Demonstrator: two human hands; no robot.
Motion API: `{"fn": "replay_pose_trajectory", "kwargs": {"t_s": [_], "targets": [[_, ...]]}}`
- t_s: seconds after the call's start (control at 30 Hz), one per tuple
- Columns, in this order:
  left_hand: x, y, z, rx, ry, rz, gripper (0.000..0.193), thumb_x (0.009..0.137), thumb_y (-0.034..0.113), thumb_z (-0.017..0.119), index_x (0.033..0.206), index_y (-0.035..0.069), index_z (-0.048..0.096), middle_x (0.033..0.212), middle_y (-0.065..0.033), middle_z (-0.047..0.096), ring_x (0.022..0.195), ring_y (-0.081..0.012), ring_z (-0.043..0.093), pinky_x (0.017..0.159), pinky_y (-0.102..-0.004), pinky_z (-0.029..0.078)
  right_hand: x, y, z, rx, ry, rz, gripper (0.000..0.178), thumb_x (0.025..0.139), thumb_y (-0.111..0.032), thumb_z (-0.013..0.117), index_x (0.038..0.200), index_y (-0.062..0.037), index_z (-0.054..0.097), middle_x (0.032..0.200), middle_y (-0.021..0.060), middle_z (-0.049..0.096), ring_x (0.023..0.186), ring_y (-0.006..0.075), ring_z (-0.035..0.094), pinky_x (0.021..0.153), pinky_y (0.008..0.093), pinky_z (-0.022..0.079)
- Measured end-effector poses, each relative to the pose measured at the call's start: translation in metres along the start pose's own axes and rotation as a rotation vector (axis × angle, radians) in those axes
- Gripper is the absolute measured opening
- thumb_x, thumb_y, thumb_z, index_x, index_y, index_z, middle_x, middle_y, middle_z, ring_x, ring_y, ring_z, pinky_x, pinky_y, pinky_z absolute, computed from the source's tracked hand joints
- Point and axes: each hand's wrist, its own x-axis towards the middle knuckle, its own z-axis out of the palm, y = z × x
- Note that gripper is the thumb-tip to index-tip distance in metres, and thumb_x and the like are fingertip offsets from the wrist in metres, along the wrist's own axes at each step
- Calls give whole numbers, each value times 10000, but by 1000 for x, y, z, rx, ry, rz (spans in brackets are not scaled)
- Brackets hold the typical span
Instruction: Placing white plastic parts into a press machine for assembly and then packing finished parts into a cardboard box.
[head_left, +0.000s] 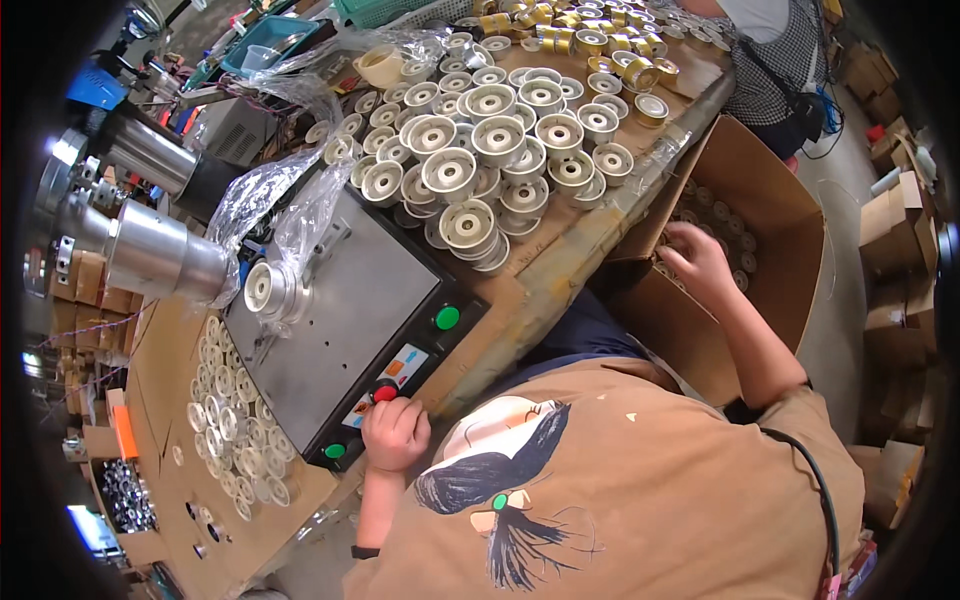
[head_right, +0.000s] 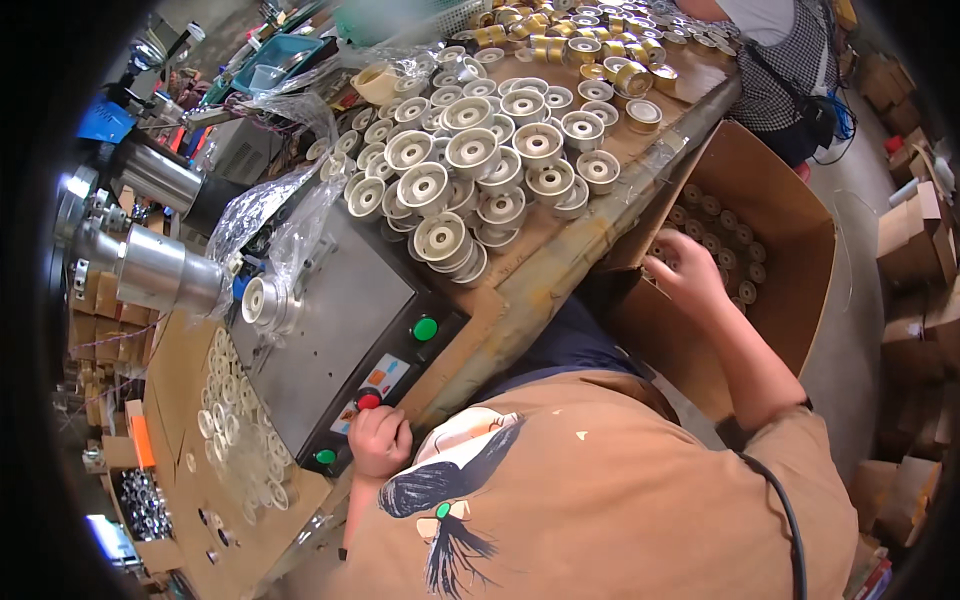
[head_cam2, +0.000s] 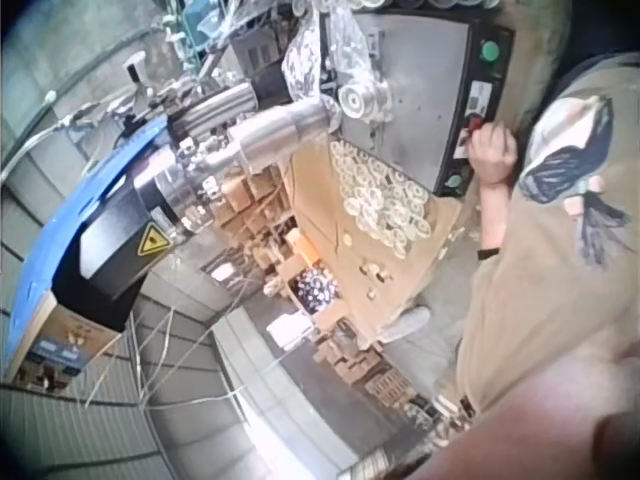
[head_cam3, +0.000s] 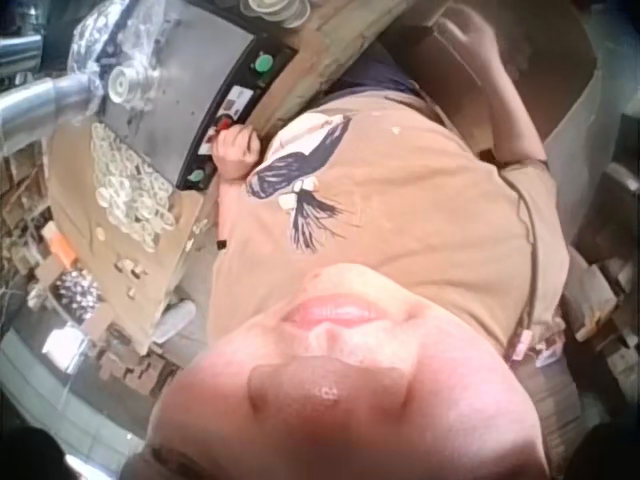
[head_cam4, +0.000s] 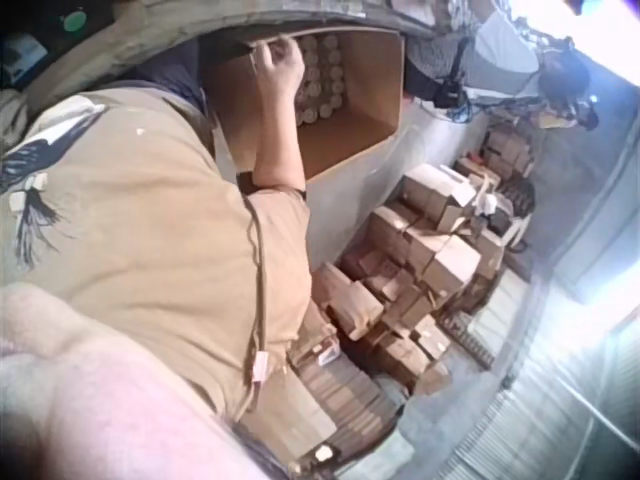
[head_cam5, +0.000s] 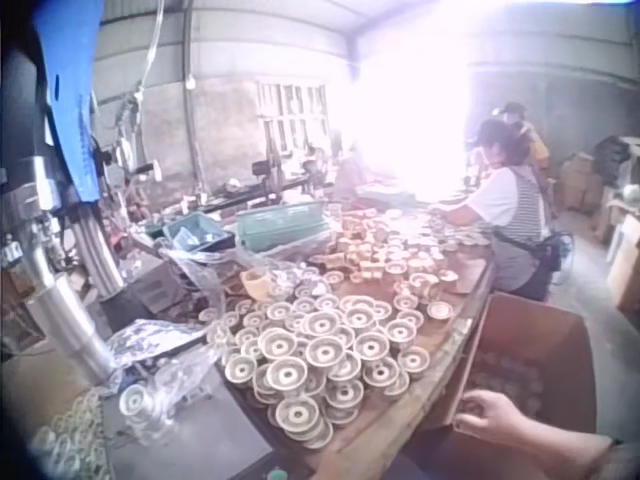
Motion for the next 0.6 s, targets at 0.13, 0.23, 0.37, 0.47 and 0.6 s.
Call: {"fn": "replay_pose_trajectory", "kwargs": {"t_s": [0.13,0.23,0.37,0.47,0.6], "targets": [[10,18,-4,-84,39,-95,121,723,65,740,840,49,711,841,-80,676,745,-287,638,669,-405,522,84,-87,22,83,0,-516,391,877,-141,749,1248,-53,663,1172,131,678,1047,288,674,855,377,563],[15,23,-10,-98,67,-157,119,724,25,732,842,33,714,833,-104,683,740,-315,645,681,-416,531,156,-146,42,-57,23,-877,401,843,-87,732,1239,-82,671,1230,137,670,1130,370,629,976,434,518],[52,27,-21,-103,164,-196,148,719,-12,723,861,29,715,850,-122,690,725,-325,657,672,-411,532,210,-193,67,-358,-310,-795,374,831,-73,677,1205,-98,678,1269,102,628,1157,348,621,975,464,524],[99,18,-17,-161,243,-104,190,730,-1,733,917,29,706,868,-122,693,747,-336,663,695,-415,546,232,-188,83,-433,-361,-990,397,801,-20,634,1186,-100,679,1248,90,620,1130,348,630,948,460,535],[206,5,-12,-131,122,-79,302,781,110,768,1074,56,717,1197,-139,659,989,-326,653,871,-431,540,243,-185,81,-353,-445,-1139,416,784,34,587,1167,-102,679,1261,97,597,1073,345,648,887,435,562]]}}
